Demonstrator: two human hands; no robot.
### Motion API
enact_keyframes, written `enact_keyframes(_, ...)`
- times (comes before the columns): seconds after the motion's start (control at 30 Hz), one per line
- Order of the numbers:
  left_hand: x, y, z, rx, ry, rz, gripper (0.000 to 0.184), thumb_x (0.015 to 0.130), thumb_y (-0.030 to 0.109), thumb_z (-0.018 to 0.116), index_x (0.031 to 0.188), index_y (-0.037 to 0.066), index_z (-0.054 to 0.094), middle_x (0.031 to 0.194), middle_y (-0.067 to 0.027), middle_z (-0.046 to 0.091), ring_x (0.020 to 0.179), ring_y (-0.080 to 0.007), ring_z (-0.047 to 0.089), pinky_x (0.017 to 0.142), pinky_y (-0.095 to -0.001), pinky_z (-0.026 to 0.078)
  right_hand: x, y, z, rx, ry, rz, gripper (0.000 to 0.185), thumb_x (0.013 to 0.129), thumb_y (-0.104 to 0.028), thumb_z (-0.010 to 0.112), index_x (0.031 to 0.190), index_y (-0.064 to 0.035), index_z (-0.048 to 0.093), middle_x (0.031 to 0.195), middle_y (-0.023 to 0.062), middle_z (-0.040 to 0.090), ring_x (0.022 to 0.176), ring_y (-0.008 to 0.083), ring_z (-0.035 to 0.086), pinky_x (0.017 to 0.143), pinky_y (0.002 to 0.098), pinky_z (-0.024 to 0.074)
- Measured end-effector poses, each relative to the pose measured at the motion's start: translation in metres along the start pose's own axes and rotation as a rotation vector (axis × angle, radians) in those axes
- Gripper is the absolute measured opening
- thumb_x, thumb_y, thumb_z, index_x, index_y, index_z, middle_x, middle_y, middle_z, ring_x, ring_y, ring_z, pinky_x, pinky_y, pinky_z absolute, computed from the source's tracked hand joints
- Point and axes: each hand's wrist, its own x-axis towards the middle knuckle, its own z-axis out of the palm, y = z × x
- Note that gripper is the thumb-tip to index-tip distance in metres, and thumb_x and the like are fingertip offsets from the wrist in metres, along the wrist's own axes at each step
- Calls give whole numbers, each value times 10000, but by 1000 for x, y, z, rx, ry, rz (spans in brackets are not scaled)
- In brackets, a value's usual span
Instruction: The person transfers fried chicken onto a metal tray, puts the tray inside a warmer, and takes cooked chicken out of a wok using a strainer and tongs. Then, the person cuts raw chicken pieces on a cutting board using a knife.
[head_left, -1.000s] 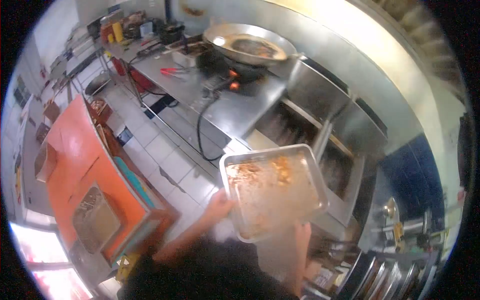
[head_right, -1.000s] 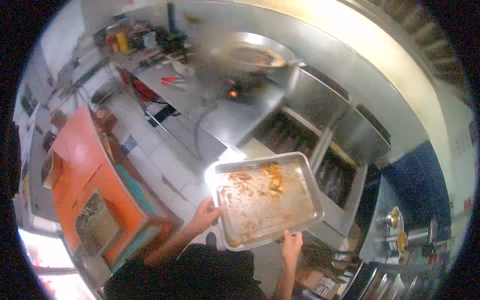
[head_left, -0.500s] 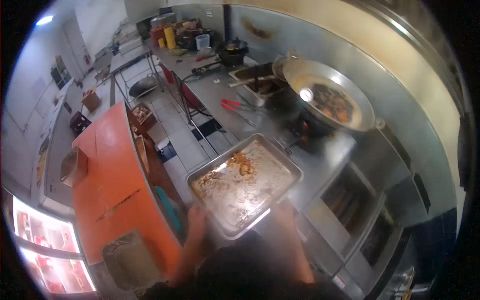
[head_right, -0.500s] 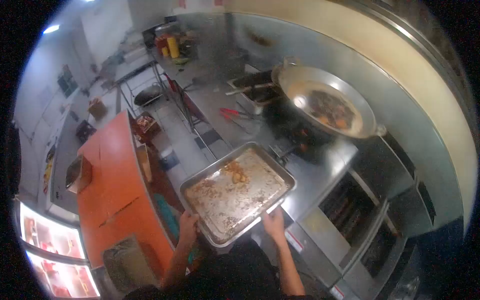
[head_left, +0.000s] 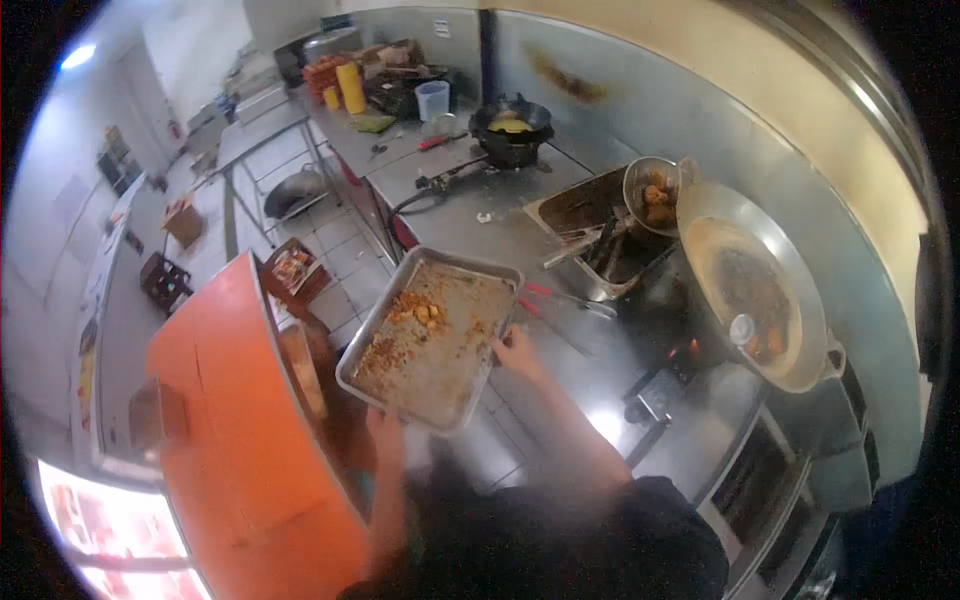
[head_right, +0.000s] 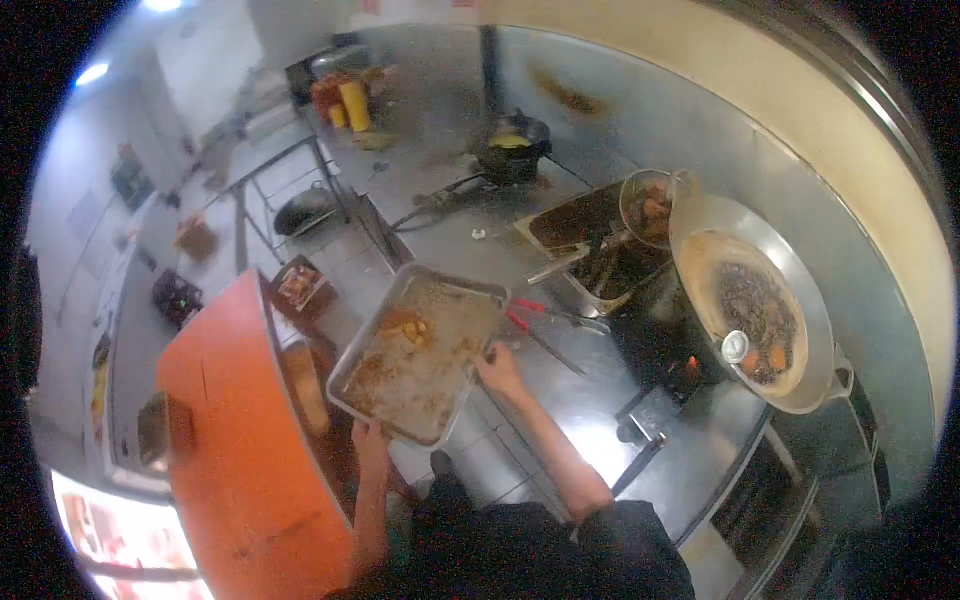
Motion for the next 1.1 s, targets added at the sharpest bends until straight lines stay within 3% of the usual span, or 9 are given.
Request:
enact_keyframes(0.07,72,1,9,-241,-52,-43,325,924,154,555,1210,-1,554,1063,-76,596,881,-148,551,726,-305,461,41,-16,15,-8,55,-63,387,864,-309,668,1041,20,566,901,164,672,794,249,665,692,369,520)
enact_keyframes(0.13,147,-43,8,-82,-59,-30,321,917,145,570,1200,-4,560,1075,-77,595,908,-155,547,756,-308,457,73,-39,12,394,-80,12,327,900,-281,649,1043,3,574,928,130,671,787,198,657,666,331,512)
enact_keyframes(0.27,278,-100,53,6,-96,131,301,895,112,600,1171,-7,580,1076,-72,604,912,-177,553,781,-322,461,115,-6,-27,792,211,28,261,899,-172,628,1091,-3,575,980,91,655,840,198,665,699,319,529)
enact_keyframes(0.4,335,-98,86,-130,-206,4,286,901,100,596,1163,-13,582,1072,-79,610,907,-182,568,788,-325,463,120,-56,-63,772,318,117,293,909,-179,570,1112,30,534,981,142,641,833,239,654,730,349,533)
enact_keyframes(0.5,361,-118,112,84,-302,44,292,918,111,594,1178,-17,560,1061,-83,613,890,-189,578,769,-314,466,123,-91,-79,732,390,54,277,910,-179,539,1087,33,518,941,155,623,791,248,632,717,354,528)
enact_keyframes(0.63,386,-75,149,-140,-453,-280,233,928,126,595,1120,10,534,1018,-95,609,877,-208,608,753,-337,519,156,-82,-100,1255,455,9,202,940,-212,517,968,-12,515,795,97,573,678,209,580,634,333,511)
enact_keyframes(0.7,405,-78,146,-188,-579,-336,207,926,133,600,1087,25,527,1000,-98,608,868,-215,617,746,-347,542,164,-95,-102,1426,589,264,211,959,-250,556,891,-58,501,698,24,511,564,130,495,510,272,451)
enact_keyframes(0.83,433,-83,154,-132,-796,-327,171,926,156,612,1014,41,521,921,-115,614,811,-239,646,697,-389,584,179,-84,-84,1188,779,357,205,937,-237,642,869,-106,501,637,-56,413,478,33,352,391,210,277)
enact_keyframes(1.1,503,-44,162,-1,-938,-729,304,915,268,646,999,3,524,854,-122,620,727,-278,648,661,-429,590,188,-152,-51,1028,843,293,188,966,-204,580,836,-129,468,610,-70,371,458,33,338,385,221,266)
